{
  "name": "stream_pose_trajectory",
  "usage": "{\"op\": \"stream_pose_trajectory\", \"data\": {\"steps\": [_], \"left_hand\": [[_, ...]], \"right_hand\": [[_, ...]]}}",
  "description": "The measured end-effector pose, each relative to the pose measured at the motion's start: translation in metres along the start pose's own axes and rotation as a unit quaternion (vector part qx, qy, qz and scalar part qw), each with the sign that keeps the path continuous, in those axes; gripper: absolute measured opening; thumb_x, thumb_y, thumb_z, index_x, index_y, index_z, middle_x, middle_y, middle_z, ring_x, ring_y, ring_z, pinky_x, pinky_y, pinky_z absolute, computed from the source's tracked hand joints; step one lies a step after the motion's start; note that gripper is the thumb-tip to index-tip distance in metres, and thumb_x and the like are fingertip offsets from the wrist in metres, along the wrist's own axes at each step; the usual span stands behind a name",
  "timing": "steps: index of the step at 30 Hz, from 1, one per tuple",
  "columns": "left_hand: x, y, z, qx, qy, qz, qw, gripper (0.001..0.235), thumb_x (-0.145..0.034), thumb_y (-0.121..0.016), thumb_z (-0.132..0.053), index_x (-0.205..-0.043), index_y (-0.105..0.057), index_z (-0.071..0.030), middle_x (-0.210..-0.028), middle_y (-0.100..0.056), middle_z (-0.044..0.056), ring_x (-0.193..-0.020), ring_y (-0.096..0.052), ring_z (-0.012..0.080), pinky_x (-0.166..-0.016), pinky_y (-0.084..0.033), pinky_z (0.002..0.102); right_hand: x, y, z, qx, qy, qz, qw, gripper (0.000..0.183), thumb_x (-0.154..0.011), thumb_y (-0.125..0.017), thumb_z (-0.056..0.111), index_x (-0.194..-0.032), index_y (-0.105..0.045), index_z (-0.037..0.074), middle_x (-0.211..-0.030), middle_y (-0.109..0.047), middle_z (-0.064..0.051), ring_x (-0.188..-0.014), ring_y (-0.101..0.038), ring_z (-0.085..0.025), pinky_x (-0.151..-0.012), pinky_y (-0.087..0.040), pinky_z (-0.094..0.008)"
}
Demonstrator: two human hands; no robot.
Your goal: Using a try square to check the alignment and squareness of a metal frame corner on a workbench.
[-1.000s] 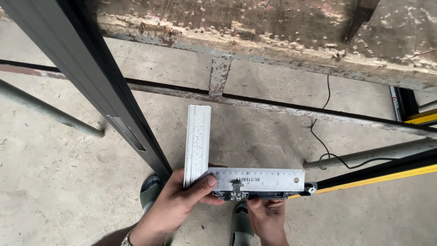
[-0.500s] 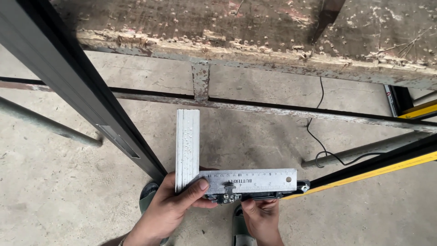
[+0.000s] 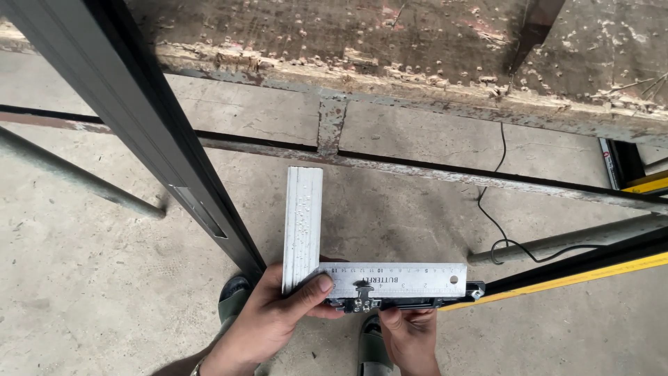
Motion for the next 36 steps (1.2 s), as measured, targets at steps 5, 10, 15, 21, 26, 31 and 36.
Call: {"op": "stream_pose_trajectory", "data": {"steps": [5,10,15,21,26,31,36], "left_hand": [[0.0,-0.001,-0.001,-0.007,0.003,-0.001,1.0,0.041,-0.082,-0.077,-0.02,-0.11,-0.078,0.01,-0.103,-0.081,0.024,-0.096,-0.081,0.0376,-0.074,-0.075,0.053],[-0.001,-0.002,0.0,-0.01,0.001,0.006,1.0,0.041,-0.082,-0.076,-0.021,-0.11,-0.078,0.01,-0.103,-0.082,0.024,-0.094,-0.081,0.0368,-0.073,-0.075,0.053],[-0.001,-0.006,-0.001,-0.012,-0.005,0.026,1.0,0.043,-0.084,-0.075,-0.022,-0.113,-0.077,0.009,-0.108,-0.082,0.023,-0.097,-0.081,0.0362,-0.075,-0.074,0.051],[-0.002,-0.001,0.001,-0.003,0.008,0.015,1.0,0.044,-0.082,-0.077,-0.023,-0.112,-0.076,0.01,-0.106,-0.081,0.024,-0.099,-0.08,0.0376,-0.076,-0.075,0.053],[-0.005,0.006,0.007,0.009,0.024,0.001,1.0,0.042,-0.082,-0.076,-0.019,-0.113,-0.076,0.009,-0.11,-0.081,0.025,-0.101,-0.08,0.0391,-0.076,-0.074,0.051],[-0.01,0.01,0.009,0.014,0.013,0.026,0.999,0.038,-0.085,-0.074,-0.019,-0.111,-0.076,0.009,-0.108,-0.081,0.026,-0.097,-0.081,0.0377,-0.074,-0.074,0.047],[-0.01,0.018,0.015,0.03,0.038,-0.005,0.999,0.036,-0.084,-0.075,-0.014,-0.11,-0.075,0.011,-0.109,-0.08,0.027,-0.099,-0.08,0.0379,-0.075,-0.074,0.048]], "right_hand": [[0.001,0.005,-0.001,0.002,-0.004,-0.007,1.0,0.053,-0.085,-0.086,0.004,-0.133,-0.065,0.001,-0.127,-0.073,-0.019,-0.12,-0.067,-0.036,-0.107,-0.049,-0.054],[0.003,0.012,-0.004,0.007,-0.003,-0.017,1.0,0.056,-0.084,-0.087,0.005,-0.134,-0.064,0.003,-0.128,-0.073,-0.018,-0.121,-0.067,-0.035,-0.108,-0.048,-0.055],[-0.002,-0.002,0.004,0.001,0.0,0.004,1.0,0.056,-0.085,-0.088,0.006,-0.135,-0.063,0.003,-0.129,-0.072,-0.017,-0.123,-0.066,-0.035,-0.108,-0.048,-0.054],[-0.001,0.0,0.0,0.009,0.001,-0.003,1.0,0.052,-0.084,-0.088,0.006,-0.13,-0.065,0.003,-0.125,-0.073,-0.017,-0.117,-0.067,-0.035,-0.104,-0.05,-0.054],[-0.005,-0.01,0.001,-0.009,-0.014,0.007,1.0,0.05,-0.086,-0.086,0.003,-0.132,-0.065,0.002,-0.125,-0.073,-0.019,-0.117,-0.067,-0.039,-0.102,-0.052,-0.059],[-0.008,-0.018,-0.002,-0.03,-0.032,0.016,0.999,0.052,-0.09,-0.085,0.006,-0.137,-0.062,0.007,-0.13,-0.07,-0.017,-0.124,-0.063,-0.039,-0.106,-0.047,-0.063],[-0.005,-0.009,-0.009,-0.017,-0.044,0.004,0.999,0.046,-0.089,-0.085,0.01,-0.13,-0.066,0.006,-0.126,-0.072,-0.017,-0.121,-0.065,-0.039,-0.104,-0.048,-0.063]]}}
Point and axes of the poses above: each hand's wrist, its own x-axis away from the middle knuckle, its own y-axis out of the back of the hand, z = x × y, the point moved 8 cm from there along -x, towards the middle knuckle
